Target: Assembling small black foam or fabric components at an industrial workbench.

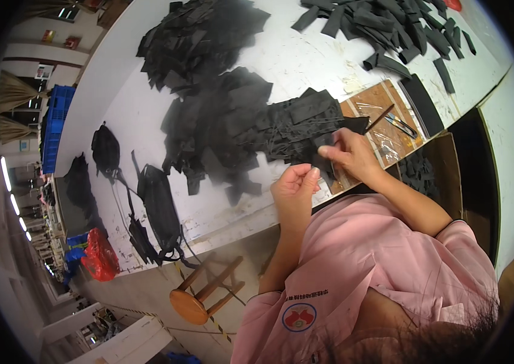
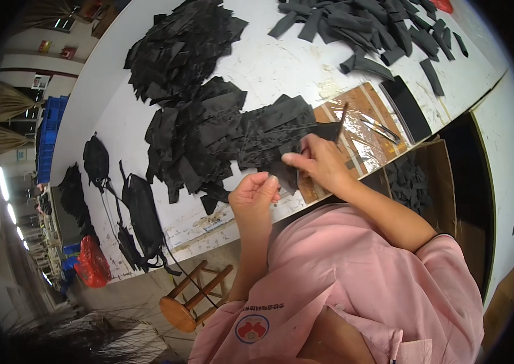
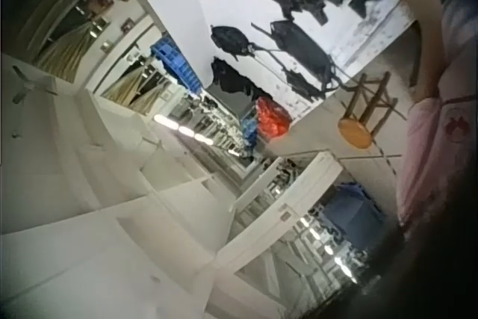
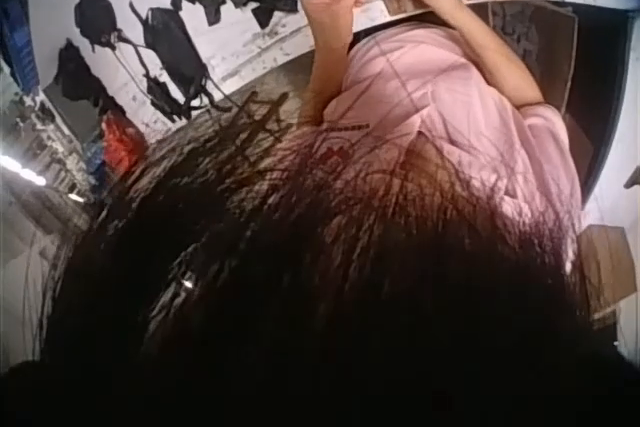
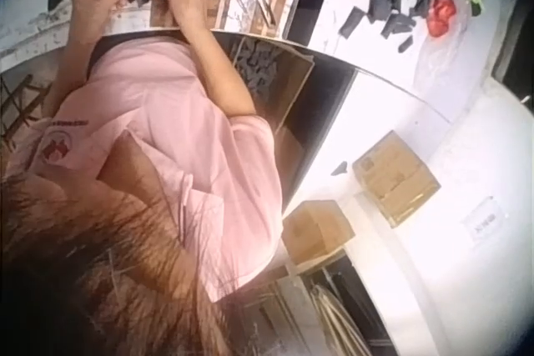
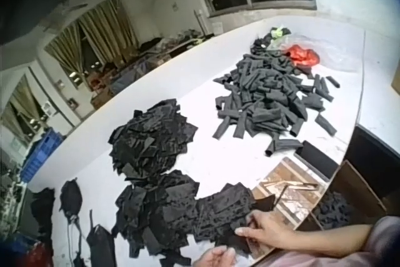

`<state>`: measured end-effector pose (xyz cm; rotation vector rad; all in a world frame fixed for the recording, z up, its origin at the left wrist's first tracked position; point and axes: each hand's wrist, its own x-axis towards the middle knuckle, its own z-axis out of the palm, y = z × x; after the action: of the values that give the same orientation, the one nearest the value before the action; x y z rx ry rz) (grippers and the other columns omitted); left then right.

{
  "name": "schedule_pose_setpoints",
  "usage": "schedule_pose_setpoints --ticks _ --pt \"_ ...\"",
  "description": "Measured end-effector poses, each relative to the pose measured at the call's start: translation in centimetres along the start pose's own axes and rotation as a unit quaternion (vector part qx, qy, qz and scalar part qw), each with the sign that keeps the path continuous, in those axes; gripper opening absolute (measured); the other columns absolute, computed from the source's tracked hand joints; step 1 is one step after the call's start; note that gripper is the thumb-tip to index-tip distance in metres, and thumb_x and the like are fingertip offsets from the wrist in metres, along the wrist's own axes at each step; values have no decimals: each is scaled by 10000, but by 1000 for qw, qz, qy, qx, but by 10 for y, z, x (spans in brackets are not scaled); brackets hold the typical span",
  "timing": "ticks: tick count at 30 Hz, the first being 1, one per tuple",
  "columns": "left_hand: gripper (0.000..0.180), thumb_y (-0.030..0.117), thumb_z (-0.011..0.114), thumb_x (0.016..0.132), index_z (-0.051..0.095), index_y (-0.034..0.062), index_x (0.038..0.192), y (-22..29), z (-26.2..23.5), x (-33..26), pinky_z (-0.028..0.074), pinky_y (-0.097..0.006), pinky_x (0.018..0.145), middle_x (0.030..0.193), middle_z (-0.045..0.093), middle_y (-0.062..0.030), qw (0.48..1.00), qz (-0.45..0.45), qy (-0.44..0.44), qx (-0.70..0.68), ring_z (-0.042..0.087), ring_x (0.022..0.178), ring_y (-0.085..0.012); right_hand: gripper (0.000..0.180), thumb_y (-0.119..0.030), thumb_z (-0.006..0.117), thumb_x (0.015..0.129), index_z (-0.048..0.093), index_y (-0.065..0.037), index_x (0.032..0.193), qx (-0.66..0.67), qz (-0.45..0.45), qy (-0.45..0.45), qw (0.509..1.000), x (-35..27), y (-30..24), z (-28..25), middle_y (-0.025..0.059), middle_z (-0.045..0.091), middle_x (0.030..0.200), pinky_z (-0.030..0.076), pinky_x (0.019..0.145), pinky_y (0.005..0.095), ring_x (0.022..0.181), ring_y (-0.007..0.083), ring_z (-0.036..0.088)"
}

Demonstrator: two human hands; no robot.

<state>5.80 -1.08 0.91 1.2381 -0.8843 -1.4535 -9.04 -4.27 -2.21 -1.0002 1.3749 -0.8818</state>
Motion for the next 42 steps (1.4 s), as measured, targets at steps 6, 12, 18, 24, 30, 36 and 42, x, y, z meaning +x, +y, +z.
schedule_pose_setpoints --ticks 6,12,18,24,30,36,42 --pt "97 15 601 761 572 -34 839 -1 -5 2 419 -177 506 666 590 -72 1000 27 15 -2 517 531 -76 177 -157 610 762 551 4 804 -90 -246 59 963 -15 -15 1 60 503 613 396 509 264 538 137 491" --pt "37 6 577 778 574 -25 797 -3 10 6 418 -183 492 641 579 -40 995 79 10 57 520 529 -70 185 -109 657 699 575 11 814 -101 -276 -66 954 -17 -29 3 75 504 690 392 509 236 572 133 501" --pt "104 -13 576 715 537 -24 810 -32 13 8 418 -251 432 640 561 -44 912 240 177 281 508 497 -84 88 -2 568 690 560 30 772 -284 -360 0 889 -21 -29 18 130 493 689 422 513 357 582 306 513" --pt "206 -77 469 713 466 -13 909 -1 -7 14 237 -159 370 762 531 -60 937 -102 -104 -318 302 399 -4 37 -20 589 695 573 10 710 -41 -185 -5 982 -11 -12 6 62 525 627 392 443 259 499 155 498" --pt "225 -82 498 704 489 -13 917 3 1 17 269 -150 395 789 548 -61 987 -85 -37 -128 365 455 -19 38 -58 604 737 593 -28 757 187 30 -99 977 -7 -14 7 -24 523 603 323 412 174 478 26 421" --pt "164 -53 546 713 547 -18 874 -11 1 22 360 -171 463 720 557 -42 968 163 86 170 459 488 -48 72 -89 601 751 584 -20 744 116 -9 -135 984 -10 -27 6 -31 514 611 354 470 176 538 22 440" --pt "142 -37 529 729 555 -10 866 -24 -5 28 390 -179 553 722 542 -19 970 156 48 181 504 632 -60 192 -168 619 739 576 -4 829 -27 -202 -76 976 -23 -15 -4 39 554 716 419 560 258 621 131 513"
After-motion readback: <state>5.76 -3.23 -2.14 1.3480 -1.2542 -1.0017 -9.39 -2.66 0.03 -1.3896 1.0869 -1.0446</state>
